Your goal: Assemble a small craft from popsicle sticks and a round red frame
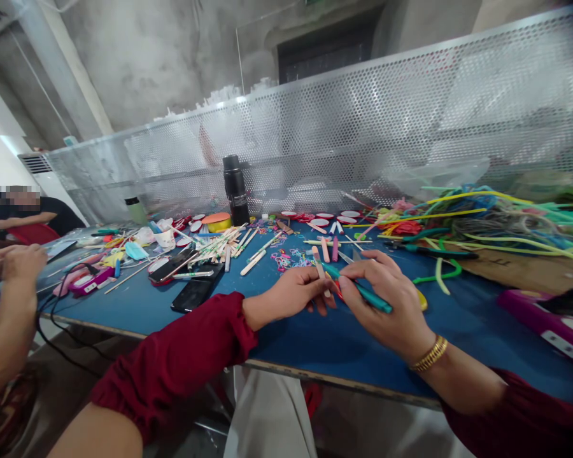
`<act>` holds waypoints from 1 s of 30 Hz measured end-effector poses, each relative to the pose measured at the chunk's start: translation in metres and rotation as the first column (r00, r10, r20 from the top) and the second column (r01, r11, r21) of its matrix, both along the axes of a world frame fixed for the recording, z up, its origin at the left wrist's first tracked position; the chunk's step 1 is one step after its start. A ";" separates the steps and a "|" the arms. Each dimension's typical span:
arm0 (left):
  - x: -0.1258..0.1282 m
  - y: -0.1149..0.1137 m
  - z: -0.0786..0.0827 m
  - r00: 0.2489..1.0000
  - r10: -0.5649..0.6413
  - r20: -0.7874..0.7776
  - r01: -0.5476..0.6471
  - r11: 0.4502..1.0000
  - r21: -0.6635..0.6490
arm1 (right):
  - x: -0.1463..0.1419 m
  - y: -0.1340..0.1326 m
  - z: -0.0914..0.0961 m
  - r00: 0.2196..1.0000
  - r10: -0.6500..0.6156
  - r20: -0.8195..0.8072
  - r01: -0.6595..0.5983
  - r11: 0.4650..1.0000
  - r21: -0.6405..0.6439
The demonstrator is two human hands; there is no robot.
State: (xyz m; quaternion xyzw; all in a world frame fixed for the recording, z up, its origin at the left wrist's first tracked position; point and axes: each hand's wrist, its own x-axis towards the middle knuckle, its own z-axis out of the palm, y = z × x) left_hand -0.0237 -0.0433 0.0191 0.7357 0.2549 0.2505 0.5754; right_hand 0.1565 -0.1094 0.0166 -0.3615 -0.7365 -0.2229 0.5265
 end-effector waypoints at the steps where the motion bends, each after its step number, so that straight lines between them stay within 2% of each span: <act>1: 0.000 0.000 0.000 1.000 -0.004 0.001 0.004 1.000 0.002 | 0.000 0.000 0.000 1.000 0.002 0.002 -0.002 1.000 0.000; 30: 0.001 -0.001 0.001 1.000 -0.020 0.000 0.020 1.000 -0.010 | 0.000 0.001 0.000 1.000 0.020 0.000 -0.020 1.000 0.007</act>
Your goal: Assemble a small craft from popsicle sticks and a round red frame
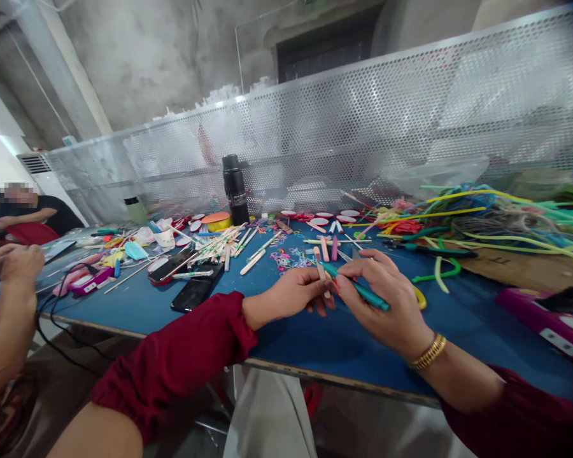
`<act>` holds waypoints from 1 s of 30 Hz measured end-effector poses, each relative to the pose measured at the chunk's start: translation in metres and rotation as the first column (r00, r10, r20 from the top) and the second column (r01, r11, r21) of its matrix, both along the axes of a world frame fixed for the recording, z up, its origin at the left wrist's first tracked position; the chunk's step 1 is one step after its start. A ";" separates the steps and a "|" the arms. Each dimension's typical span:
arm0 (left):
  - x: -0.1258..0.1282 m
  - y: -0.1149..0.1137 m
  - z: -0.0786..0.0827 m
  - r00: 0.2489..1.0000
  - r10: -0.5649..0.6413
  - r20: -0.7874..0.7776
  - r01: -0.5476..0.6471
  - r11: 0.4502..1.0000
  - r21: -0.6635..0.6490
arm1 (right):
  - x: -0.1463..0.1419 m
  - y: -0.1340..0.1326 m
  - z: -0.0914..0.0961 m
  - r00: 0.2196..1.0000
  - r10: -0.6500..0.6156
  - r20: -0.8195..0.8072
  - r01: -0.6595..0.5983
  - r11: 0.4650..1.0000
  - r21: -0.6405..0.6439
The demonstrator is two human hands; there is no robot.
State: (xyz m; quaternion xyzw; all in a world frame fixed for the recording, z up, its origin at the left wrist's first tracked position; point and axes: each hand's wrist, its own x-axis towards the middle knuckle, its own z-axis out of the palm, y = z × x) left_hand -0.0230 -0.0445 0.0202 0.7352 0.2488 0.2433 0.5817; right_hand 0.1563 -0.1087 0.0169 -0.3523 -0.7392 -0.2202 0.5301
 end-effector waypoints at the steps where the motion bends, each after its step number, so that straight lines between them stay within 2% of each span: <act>1: 0.000 0.000 0.000 1.000 -0.002 0.005 0.002 1.000 0.001 | 0.000 0.000 0.000 1.000 0.003 0.000 -0.003 1.000 -0.002; 14: 0.000 0.002 -0.002 1.000 -0.025 0.007 0.025 0.999 0.022 | 0.000 0.000 0.000 0.999 0.031 0.015 -0.031 1.000 -0.003; 30: 0.001 0.004 -0.006 0.999 -0.033 0.004 0.033 0.999 0.008 | -0.001 0.000 -0.001 1.000 -0.002 -0.001 0.002 1.000 0.002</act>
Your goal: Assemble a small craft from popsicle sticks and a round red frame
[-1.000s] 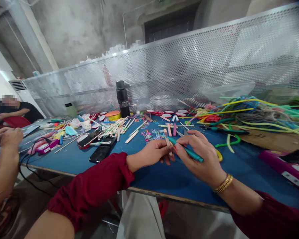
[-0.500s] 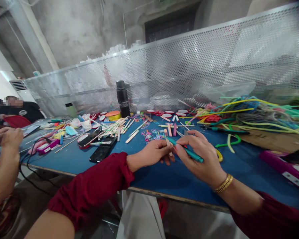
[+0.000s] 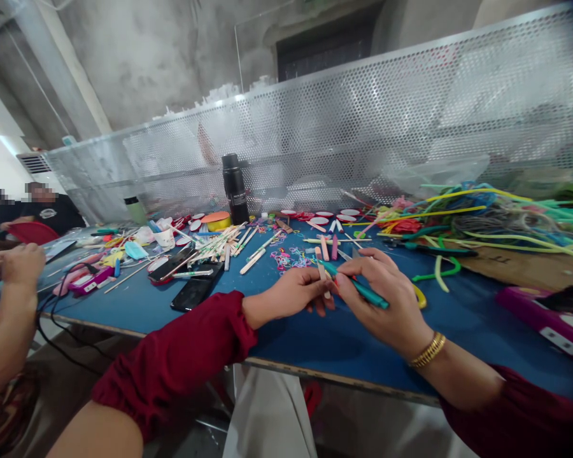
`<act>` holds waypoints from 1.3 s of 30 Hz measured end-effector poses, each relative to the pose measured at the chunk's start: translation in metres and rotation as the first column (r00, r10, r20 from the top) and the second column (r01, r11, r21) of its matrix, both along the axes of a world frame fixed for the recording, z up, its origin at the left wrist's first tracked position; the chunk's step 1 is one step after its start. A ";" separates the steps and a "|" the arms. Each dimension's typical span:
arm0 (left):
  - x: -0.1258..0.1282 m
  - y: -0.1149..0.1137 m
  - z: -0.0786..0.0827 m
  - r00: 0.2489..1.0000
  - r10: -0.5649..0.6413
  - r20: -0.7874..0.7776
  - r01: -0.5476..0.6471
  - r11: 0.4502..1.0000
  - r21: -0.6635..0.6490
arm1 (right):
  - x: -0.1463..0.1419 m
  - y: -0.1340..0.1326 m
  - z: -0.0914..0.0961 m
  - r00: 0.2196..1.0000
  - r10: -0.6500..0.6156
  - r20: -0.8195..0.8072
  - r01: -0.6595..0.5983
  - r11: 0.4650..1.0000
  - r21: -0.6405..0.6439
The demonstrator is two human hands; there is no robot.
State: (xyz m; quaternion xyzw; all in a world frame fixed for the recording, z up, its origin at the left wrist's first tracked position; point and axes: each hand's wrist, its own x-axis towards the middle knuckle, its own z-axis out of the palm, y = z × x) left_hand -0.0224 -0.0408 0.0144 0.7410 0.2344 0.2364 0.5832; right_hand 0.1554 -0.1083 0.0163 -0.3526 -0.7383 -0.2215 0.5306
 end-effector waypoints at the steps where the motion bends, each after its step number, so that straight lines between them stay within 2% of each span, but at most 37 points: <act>1: 0.000 0.000 0.000 1.000 0.004 -0.008 -0.004 1.000 0.001 | 0.000 0.000 0.000 1.000 -0.002 0.000 0.002 1.000 -0.002; 18: -0.001 -0.004 0.008 0.999 0.031 -0.044 -0.031 1.000 -0.002 | 0.001 -0.001 0.000 1.000 0.015 0.010 -0.015 1.000 -0.023; 26: -0.002 -0.003 0.006 1.000 0.011 -0.001 -0.011 1.000 0.002 | 0.001 -0.001 0.001 1.000 0.017 0.010 -0.017 1.000 -0.023; 34: -0.001 -0.003 0.007 0.998 0.046 -0.037 -0.047 0.999 -0.021 | 0.002 -0.001 0.000 1.000 -0.028 -0.009 0.028 0.999 -0.023; 39: -0.001 -0.004 0.007 0.999 0.037 -0.029 -0.037 0.999 -0.006 | 0.001 -0.001 0.000 1.000 0.005 0.008 -0.005 1.000 -0.023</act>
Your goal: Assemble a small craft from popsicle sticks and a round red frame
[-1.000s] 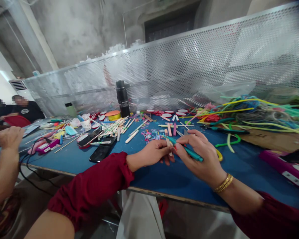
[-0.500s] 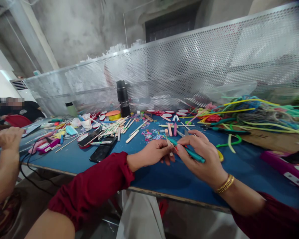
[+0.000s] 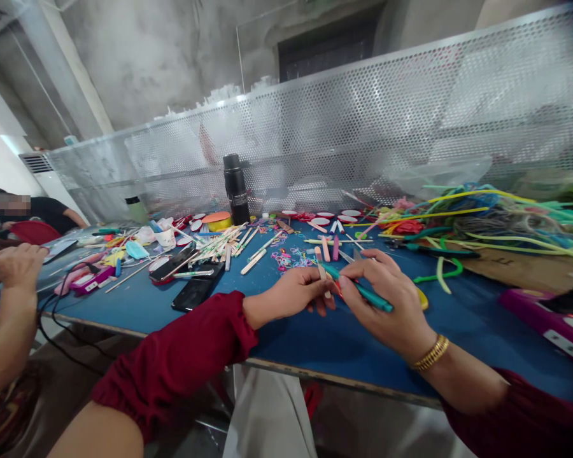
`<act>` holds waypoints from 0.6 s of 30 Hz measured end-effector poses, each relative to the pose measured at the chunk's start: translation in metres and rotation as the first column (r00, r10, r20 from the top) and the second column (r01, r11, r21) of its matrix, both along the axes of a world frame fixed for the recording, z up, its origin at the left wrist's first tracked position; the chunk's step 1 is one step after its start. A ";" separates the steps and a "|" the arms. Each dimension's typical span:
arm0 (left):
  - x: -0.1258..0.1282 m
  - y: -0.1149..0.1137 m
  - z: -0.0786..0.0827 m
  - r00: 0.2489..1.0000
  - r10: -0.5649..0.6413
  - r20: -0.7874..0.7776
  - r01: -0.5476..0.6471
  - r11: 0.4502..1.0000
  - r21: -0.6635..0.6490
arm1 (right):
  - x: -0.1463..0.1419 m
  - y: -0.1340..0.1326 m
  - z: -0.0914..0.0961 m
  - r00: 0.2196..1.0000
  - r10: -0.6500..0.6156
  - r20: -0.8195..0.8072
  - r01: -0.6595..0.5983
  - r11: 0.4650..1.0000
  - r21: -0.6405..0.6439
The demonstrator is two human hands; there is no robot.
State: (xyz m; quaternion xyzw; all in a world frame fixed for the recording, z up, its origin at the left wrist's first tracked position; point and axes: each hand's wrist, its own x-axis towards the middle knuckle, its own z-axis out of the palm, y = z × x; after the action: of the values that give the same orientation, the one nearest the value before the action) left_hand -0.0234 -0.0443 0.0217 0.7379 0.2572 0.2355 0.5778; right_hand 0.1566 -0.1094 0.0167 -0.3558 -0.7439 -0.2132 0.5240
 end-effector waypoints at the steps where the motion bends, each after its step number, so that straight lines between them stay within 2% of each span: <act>1: 0.000 0.000 0.000 1.000 -0.006 0.003 0.006 1.000 0.001 | 0.000 0.000 0.000 1.000 0.004 0.001 -0.004 1.000 0.001; 7: 0.000 0.000 0.000 1.000 -0.004 0.027 0.004 1.000 -0.005 | 0.000 0.001 0.000 1.000 -0.023 -0.008 0.023 1.000 0.021; 12: -0.001 0.000 0.000 1.000 -0.022 0.020 0.022 1.000 0.004 | 0.000 0.000 0.001 1.000 0.015 -0.007 -0.015 1.000 0.012; 18: 0.000 -0.001 0.001 1.000 0.013 0.002 -0.013 1.000 -0.003 | 0.000 0.000 0.001 1.000 -0.012 -0.025 0.012 1.000 0.000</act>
State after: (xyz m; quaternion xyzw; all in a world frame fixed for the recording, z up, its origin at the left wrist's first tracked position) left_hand -0.0232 -0.0450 0.0223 0.7352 0.2619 0.2395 0.5775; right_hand 0.1566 -0.1092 0.0177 -0.3630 -0.7351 -0.2117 0.5321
